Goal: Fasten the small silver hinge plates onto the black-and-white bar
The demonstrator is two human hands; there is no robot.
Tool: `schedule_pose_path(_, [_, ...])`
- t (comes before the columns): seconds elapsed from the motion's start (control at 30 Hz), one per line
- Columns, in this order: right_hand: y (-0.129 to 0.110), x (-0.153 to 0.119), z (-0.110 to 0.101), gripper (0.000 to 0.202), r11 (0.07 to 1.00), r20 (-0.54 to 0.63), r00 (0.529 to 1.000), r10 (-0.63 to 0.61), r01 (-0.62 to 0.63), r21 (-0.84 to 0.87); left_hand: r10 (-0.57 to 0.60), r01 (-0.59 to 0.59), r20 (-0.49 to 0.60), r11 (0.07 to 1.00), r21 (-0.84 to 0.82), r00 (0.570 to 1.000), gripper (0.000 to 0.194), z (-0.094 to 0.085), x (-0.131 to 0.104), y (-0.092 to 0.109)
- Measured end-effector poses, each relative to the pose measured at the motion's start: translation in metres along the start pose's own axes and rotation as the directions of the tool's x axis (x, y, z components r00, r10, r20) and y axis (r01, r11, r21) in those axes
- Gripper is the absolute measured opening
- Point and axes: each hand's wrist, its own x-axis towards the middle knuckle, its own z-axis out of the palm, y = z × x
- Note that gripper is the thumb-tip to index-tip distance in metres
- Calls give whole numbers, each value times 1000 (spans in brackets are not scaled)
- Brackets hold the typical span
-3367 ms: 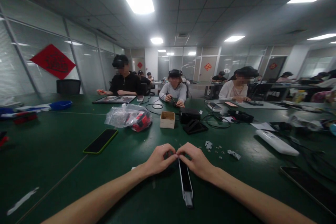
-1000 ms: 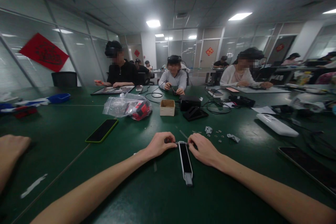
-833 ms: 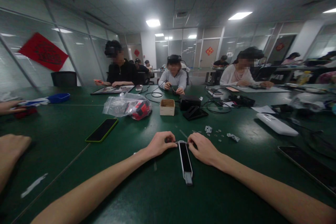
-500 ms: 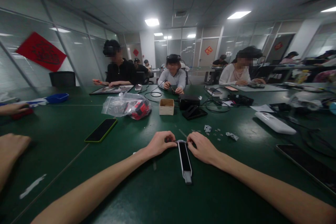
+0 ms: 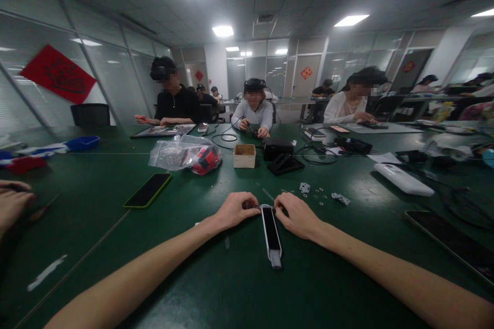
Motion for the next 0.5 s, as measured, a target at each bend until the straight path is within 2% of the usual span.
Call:
schedule_pose_path(0.27, [3,2,5,14,998,-49,997,-55,53,-42,10,-10,-2,1000,-4,1000,11,1,1,-2])
schedule_pose_path(0.5, [1,2,3,15,997,-43,999,-33,30,-65,7,-7,4,1000,7,1000,10,0,0,-1])
